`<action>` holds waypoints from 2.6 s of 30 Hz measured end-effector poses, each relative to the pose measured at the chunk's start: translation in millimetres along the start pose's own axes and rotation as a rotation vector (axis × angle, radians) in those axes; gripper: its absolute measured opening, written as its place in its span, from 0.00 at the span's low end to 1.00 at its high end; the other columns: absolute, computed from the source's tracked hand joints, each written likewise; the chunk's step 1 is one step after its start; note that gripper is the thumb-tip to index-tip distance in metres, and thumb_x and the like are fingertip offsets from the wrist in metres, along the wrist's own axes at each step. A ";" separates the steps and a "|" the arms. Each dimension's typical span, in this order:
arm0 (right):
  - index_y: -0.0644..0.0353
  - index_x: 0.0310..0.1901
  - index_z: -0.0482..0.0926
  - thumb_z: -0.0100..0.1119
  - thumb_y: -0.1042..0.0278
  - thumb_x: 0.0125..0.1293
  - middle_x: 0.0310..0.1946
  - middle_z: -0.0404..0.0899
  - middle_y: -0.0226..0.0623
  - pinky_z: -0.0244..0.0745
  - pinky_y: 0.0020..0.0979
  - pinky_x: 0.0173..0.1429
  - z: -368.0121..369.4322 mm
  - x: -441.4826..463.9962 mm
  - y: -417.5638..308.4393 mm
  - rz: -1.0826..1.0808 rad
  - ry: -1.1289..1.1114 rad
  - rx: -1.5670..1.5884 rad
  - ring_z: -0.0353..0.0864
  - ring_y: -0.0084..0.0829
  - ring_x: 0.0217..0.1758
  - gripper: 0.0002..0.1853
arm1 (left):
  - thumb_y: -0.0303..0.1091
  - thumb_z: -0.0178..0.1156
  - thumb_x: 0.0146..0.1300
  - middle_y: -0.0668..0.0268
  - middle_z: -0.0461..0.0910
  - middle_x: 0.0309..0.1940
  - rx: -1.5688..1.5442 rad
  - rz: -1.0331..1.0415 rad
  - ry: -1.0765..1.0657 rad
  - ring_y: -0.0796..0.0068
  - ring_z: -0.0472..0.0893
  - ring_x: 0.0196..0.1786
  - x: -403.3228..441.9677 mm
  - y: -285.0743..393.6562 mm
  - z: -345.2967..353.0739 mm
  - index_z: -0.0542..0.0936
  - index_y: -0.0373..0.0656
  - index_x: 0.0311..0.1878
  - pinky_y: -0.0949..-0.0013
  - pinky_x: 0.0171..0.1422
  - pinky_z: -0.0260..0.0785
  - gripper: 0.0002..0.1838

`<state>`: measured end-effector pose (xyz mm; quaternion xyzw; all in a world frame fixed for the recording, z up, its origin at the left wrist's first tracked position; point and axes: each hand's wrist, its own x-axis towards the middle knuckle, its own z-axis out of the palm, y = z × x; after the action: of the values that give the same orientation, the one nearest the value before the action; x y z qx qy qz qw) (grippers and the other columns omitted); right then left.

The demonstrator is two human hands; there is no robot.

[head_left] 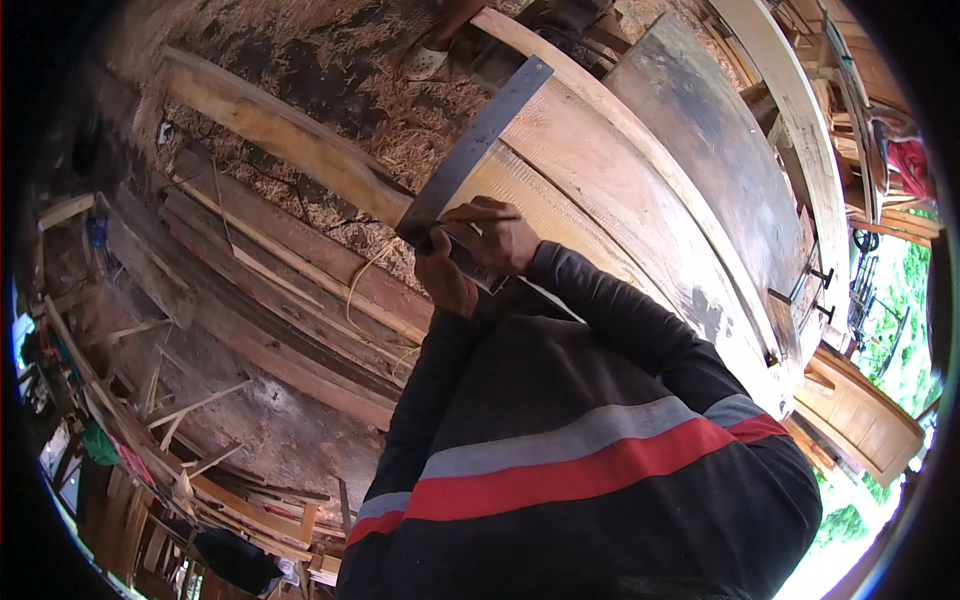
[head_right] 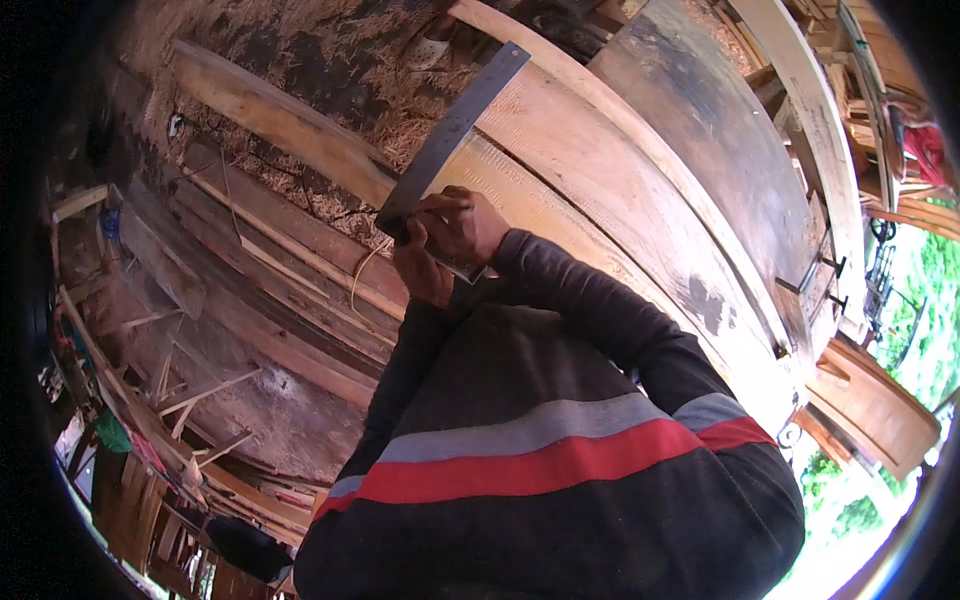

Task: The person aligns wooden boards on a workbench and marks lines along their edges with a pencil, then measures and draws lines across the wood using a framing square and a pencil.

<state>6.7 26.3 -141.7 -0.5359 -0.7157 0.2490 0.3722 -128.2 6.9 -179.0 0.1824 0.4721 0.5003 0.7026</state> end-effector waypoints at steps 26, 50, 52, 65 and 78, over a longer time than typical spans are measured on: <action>0.56 0.60 0.76 0.56 0.72 0.69 0.46 0.83 0.46 0.76 0.47 0.52 -108.4 -213.4 -11.9 0.522 0.608 -0.236 0.80 0.50 0.46 0.18 | 0.39 0.60 0.73 0.55 0.77 0.59 0.464 -0.137 -0.398 0.61 0.79 0.59 -11.5 36.2 112.8 0.74 0.32 0.64 0.60 0.65 0.72 0.24; 0.47 0.59 0.74 0.58 0.63 0.66 0.71 0.70 0.41 0.51 0.51 0.79 -103.7 -403.8 -8.5 1.233 0.912 -0.766 0.65 0.44 0.75 0.19 | 0.44 0.63 0.71 0.65 0.79 0.50 0.812 -0.613 -0.925 0.72 0.79 0.50 12.3 -137.0 253.1 0.78 0.35 0.60 0.67 0.56 0.72 0.24; 0.46 0.59 0.74 0.58 0.62 0.66 0.71 0.70 0.40 0.51 0.51 0.79 -104.8 -408.1 -6.2 1.252 0.900 -0.746 0.65 0.43 0.75 0.19 | 0.46 0.62 0.72 0.63 0.80 0.54 0.795 -0.620 -0.998 0.68 0.79 0.54 7.0 -138.9 271.0 0.76 0.35 0.63 0.64 0.60 0.73 0.27; 0.49 0.44 0.81 0.63 0.67 0.59 0.61 0.81 0.33 0.66 0.46 0.69 -114.1 -409.1 -11.6 1.234 0.936 -0.929 0.78 0.40 0.62 0.11 | 0.43 0.66 0.68 0.65 0.81 0.49 0.965 -0.654 -1.273 0.71 0.84 0.47 30.3 -163.2 325.9 0.77 0.41 0.59 0.60 0.48 0.80 0.22; 0.51 0.49 0.82 0.56 0.69 0.68 0.60 0.83 0.33 0.69 0.43 0.67 -111.4 -402.2 -7.1 1.290 0.892 -0.981 0.80 0.41 0.58 0.10 | 0.51 0.58 0.72 0.64 0.82 0.36 1.430 0.076 -0.683 0.76 0.80 0.35 192.9 60.1 186.2 0.79 0.38 0.50 0.69 0.37 0.75 0.22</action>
<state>151.4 -363.6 -176.6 -0.9746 -0.0948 -0.1523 0.1341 7.8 242.0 -137.2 0.7489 0.4307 0.0156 0.5034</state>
